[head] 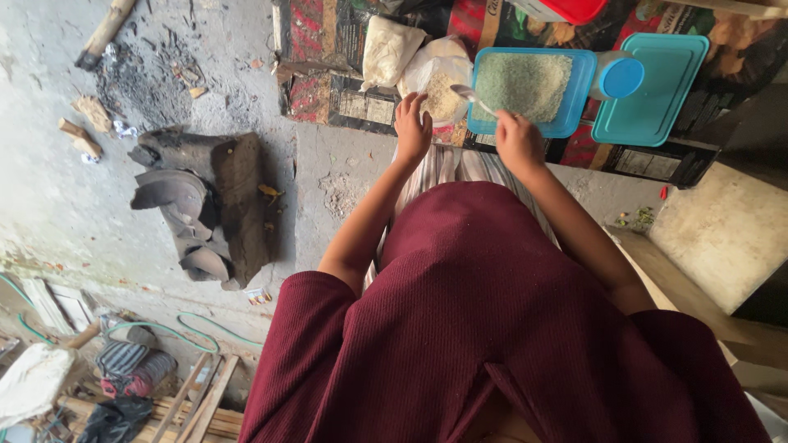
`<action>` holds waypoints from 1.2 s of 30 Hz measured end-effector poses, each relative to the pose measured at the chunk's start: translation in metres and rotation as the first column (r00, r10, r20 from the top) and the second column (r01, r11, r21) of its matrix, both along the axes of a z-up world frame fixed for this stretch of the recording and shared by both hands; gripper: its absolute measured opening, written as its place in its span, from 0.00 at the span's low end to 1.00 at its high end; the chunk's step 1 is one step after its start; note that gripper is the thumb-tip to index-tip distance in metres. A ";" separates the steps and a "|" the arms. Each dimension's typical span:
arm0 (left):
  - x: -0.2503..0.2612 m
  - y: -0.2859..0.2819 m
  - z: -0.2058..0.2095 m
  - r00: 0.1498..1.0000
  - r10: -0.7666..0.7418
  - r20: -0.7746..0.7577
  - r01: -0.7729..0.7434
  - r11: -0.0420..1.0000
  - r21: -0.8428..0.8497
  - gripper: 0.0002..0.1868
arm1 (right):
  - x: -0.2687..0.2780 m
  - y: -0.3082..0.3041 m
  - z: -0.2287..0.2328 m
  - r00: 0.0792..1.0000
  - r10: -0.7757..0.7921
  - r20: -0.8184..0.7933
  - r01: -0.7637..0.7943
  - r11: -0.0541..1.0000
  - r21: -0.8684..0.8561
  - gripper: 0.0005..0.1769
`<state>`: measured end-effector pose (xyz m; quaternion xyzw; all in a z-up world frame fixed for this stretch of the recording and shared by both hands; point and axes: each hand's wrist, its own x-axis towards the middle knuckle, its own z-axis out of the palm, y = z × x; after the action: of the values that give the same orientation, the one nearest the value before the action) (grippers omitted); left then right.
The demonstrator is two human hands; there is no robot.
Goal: The person scoops white powder from a small plastic bag into a blue plastic container holding green granules using a small spoon, repeatedly transferring the substance until the bag is nearly empty.
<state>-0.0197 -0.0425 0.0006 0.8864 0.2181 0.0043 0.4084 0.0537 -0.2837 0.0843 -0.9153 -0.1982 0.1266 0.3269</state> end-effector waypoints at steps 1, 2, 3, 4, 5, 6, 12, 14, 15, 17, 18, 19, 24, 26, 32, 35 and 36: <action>-0.001 0.001 -0.001 1.000 0.006 -0.003 -0.006 1.000 0.000 0.21 | -0.002 0.007 -0.008 0.997 0.001 -0.079 -0.003 1.000 -0.025 0.08; -0.002 0.002 -0.002 1.000 0.009 0.012 -0.009 1.000 -0.008 0.21 | -0.005 0.014 -0.018 0.997 0.003 -0.083 -0.005 1.000 -0.025 0.08; -0.002 0.003 -0.002 1.000 0.012 0.027 -0.012 1.000 -0.016 0.21 | -0.008 0.022 -0.028 0.996 0.023 -0.090 -0.028 0.998 -0.053 0.09; -0.001 0.004 -0.001 1.000 0.012 0.024 -0.011 1.000 -0.015 0.21 | -0.011 0.029 -0.039 0.994 0.040 -0.099 -0.048 0.996 -0.080 0.09; 0.000 0.005 0.001 1.000 0.008 0.029 -0.008 1.000 -0.015 0.21 | -0.014 0.035 -0.048 0.994 0.040 -0.102 -0.048 0.996 -0.080 0.09; 0.001 0.007 0.004 0.999 0.005 0.033 -0.005 1.000 -0.015 0.21 | -0.019 0.042 -0.057 0.993 0.030 -0.111 -0.046 0.989 -0.144 0.08; 0.011 0.018 0.023 0.996 -0.043 0.084 0.051 0.994 -0.094 0.19 | -0.027 0.079 -0.092 1.000 0.022 0.008 -0.017 0.920 -0.392 0.14; 0.016 0.023 0.029 0.995 -0.058 0.081 0.066 0.992 -0.106 0.18 | -0.029 0.089 -0.099 0.999 0.007 -0.039 -0.026 0.868 -0.496 0.13; 0.017 0.025 0.031 0.994 -0.069 0.083 0.079 0.990 -0.118 0.18 | -0.031 0.092 -0.103 0.999 0.022 0.027 -0.005 0.857 -0.516 0.13; 0.021 0.030 0.032 0.992 -0.093 0.089 0.105 0.985 -0.135 0.18 | -0.036 0.093 -0.113 0.996 0.032 0.086 0.019 0.842 -0.539 0.14; 0.021 0.034 0.033 0.989 -0.109 0.097 0.123 0.981 -0.147 0.18 | -0.040 0.093 -0.118 1.000 -0.010 0.028 0.023 0.864 -0.502 0.12; 0.020 0.036 0.035 0.989 -0.114 0.090 0.126 0.981 -0.148 0.18 | -0.046 0.093 -0.122 0.998 -0.050 -0.031 0.030 0.884 -0.466 0.11; 0.027 0.047 0.040 0.981 -0.184 0.056 0.191 0.960 -0.207 0.17 | -0.070 0.097 -0.114 0.976 -0.184 -0.118 0.146 0.951 -0.274 0.10; 0.027 0.050 0.042 0.978 -0.201 0.057 0.209 0.954 -0.216 0.17 | -0.079 0.101 -0.112 0.956 -0.230 -0.181 0.192 0.959 -0.207 0.14; 0.027 0.058 0.047 0.969 -0.239 0.062 0.247 0.936 -0.250 0.17 | -0.087 0.104 -0.132 0.928 -0.259 -0.268 0.268 0.963 -0.005 0.11; 0.031 0.061 0.051 0.969 -0.240 0.062 0.248 0.927 -0.282 0.18 | -0.083 0.102 -0.130 0.820 -0.332 -0.465 0.387 0.922 0.025 0.13; 0.030 0.062 0.052 0.971 -0.233 0.057 0.239 0.918 -0.317 0.18 | -0.083 0.100 -0.128 0.792 -0.336 -0.509 0.403 0.915 0.022 0.13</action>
<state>0.0102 0.0199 0.0524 0.8277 0.1036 -0.0723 0.5467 -0.0297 -0.1836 -0.0440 -0.8496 0.0675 0.2771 0.4437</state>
